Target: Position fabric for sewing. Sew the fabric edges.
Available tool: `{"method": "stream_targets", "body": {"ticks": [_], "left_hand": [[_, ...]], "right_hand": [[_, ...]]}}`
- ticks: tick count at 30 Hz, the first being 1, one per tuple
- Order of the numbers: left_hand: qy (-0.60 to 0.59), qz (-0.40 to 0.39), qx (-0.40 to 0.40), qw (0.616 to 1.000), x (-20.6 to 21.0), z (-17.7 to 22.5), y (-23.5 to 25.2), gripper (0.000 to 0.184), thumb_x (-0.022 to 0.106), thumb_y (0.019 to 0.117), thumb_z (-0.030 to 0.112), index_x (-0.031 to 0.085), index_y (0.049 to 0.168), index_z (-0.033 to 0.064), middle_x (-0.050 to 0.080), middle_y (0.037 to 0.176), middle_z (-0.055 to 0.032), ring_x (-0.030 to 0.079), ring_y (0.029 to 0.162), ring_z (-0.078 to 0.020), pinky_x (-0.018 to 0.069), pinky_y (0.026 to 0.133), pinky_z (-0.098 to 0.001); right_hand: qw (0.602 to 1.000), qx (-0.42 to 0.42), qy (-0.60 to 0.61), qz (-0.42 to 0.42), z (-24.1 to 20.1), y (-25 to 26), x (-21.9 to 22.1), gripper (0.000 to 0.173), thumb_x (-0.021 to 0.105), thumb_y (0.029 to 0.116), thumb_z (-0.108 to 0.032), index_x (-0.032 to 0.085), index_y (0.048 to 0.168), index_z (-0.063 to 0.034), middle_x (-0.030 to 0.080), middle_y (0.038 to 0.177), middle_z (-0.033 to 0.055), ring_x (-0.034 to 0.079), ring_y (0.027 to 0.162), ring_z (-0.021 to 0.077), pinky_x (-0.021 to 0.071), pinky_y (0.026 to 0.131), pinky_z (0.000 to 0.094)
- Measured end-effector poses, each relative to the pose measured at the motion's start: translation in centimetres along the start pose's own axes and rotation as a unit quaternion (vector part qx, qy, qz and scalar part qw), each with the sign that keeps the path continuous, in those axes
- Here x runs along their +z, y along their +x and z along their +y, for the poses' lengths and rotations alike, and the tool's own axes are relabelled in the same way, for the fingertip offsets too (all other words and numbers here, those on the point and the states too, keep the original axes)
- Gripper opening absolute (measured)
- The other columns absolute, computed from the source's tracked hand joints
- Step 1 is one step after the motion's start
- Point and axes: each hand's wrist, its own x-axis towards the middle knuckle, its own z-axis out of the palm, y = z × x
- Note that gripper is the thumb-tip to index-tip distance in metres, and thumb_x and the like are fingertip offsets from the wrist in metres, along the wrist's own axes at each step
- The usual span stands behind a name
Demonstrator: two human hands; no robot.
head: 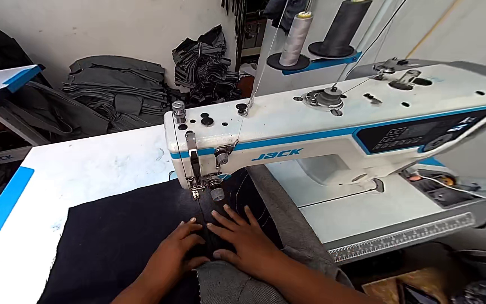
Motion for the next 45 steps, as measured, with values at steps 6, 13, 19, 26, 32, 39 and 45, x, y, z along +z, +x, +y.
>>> {"method": "stream_targets", "body": {"ticks": [6, 13, 19, 26, 32, 39, 45], "left_hand": [[0.007, 0.001, 0.02, 1.0, -1.3, -2.5, 1.6, 0.031, 0.082, 0.0849, 0.031, 0.078, 0.099, 0.0037, 0.072, 0.126, -0.0135, 0.058, 0.135, -0.0305, 0.0406, 0.117, -0.0499], [0.022, -0.01, 0.031, 0.999, -3.4, -5.8, 5.8, 0.022, 0.085, 0.0806, 0.014, 0.077, 0.097, 0.0011, 0.071, 0.124, -0.015, 0.062, 0.129, -0.0295, 0.0462, 0.111, -0.0449], [0.098, -0.083, -0.04, 0.991, -5.6, -5.2, 8.8, 0.026, 0.073, 0.0762, -0.019, 0.074, 0.099, -0.0054, 0.07, 0.113, -0.0242, 0.064, 0.115, -0.0395, 0.0476, 0.105, -0.0512], [0.097, -0.118, 0.206, 0.967, -1.4, 2.4, -4.8, 0.015, 0.059, 0.0963, -0.001, 0.073, 0.096, 0.0042, 0.072, 0.101, -0.0142, 0.069, 0.103, -0.035, 0.0494, 0.099, -0.0539], [0.083, -0.011, -0.146, 0.986, -1.0, 2.1, 1.1, 0.064, 0.059, 0.1024, 0.037, 0.045, 0.152, -0.0019, 0.045, 0.158, -0.0172, 0.035, 0.152, -0.0322, 0.0246, 0.124, -0.0547], [0.179, -0.222, -0.214, 0.934, -2.3, 1.7, 2.0, 0.083, 0.047, 0.102, 0.061, 0.021, 0.165, 0.0141, 0.011, 0.174, -0.001, -0.003, 0.161, -0.0229, -0.0077, 0.124, -0.0626], [0.163, -0.278, -0.28, 0.904, -3.1, 3.7, 2.4, 0.085, 0.043, 0.1024, 0.063, 0.009, 0.167, 0.0203, 0.001, 0.174, 0.0017, -0.01, 0.16, -0.0276, -0.011, 0.122, -0.0638]], "right_hand": [[0.999, 0.026, -0.014, 0.011, 0.7, 2.5, -0.9, 0.073, 0.057, 0.0967, -0.063, 0.045, 0.157, -0.023, 0.03, 0.169, -0.0054, 0.009, 0.161, 0.0213, -0.0061, 0.124, 0.0634], [0.994, 0.015, -0.014, 0.107, 1.6, 6.8, -2.4, 0.07, 0.073, 0.0883, -0.058, 0.062, 0.137, -0.0092, 0.057, 0.15, 0.0065, 0.034, 0.153, 0.0253, 0.0046, 0.126, 0.0612], [0.997, 0.044, 0.006, 0.067, 0.7, 8.3, -5.4, 0.061, 0.076, 0.0911, -0.048, 0.066, 0.13, -0.0011, 0.059, 0.144, 0.0179, 0.036, 0.15, 0.0325, 0.0077, 0.126, 0.0575], [0.997, -0.021, -0.002, -0.072, -1.6, -1.5, -0.4, 0.068, 0.046, 0.1074, -0.047, 0.025, 0.165, -0.0168, 0.014, 0.174, 0.0014, -0.002, 0.16, 0.0345, -0.0054, 0.118, 0.0753], [0.999, -0.029, 0.004, -0.016, 0.2, -0.7, 0.3, 0.059, 0.036, 0.1071, -0.057, 0.042, 0.159, -0.029, 0.029, 0.169, -0.0057, 0.009, 0.161, 0.0256, 0.0062, 0.123, 0.0665], [0.998, -0.017, -0.059, -0.027, 1.5, -0.7, -0.4, 0.07, 0.046, 0.1006, -0.065, 0.032, 0.162, -0.0344, 0.018, 0.172, -0.0085, 0.003, 0.161, 0.0248, 0.0149, 0.123, 0.0644], [0.995, -0.003, -0.042, -0.089, 1.5, -1.6, -1.6, 0.075, 0.047, 0.1005, -0.065, 0.023, 0.165, -0.0349, 0.01, 0.174, -0.0021, -0.002, 0.161, 0.0305, 0.0096, 0.123, 0.0655]]}}
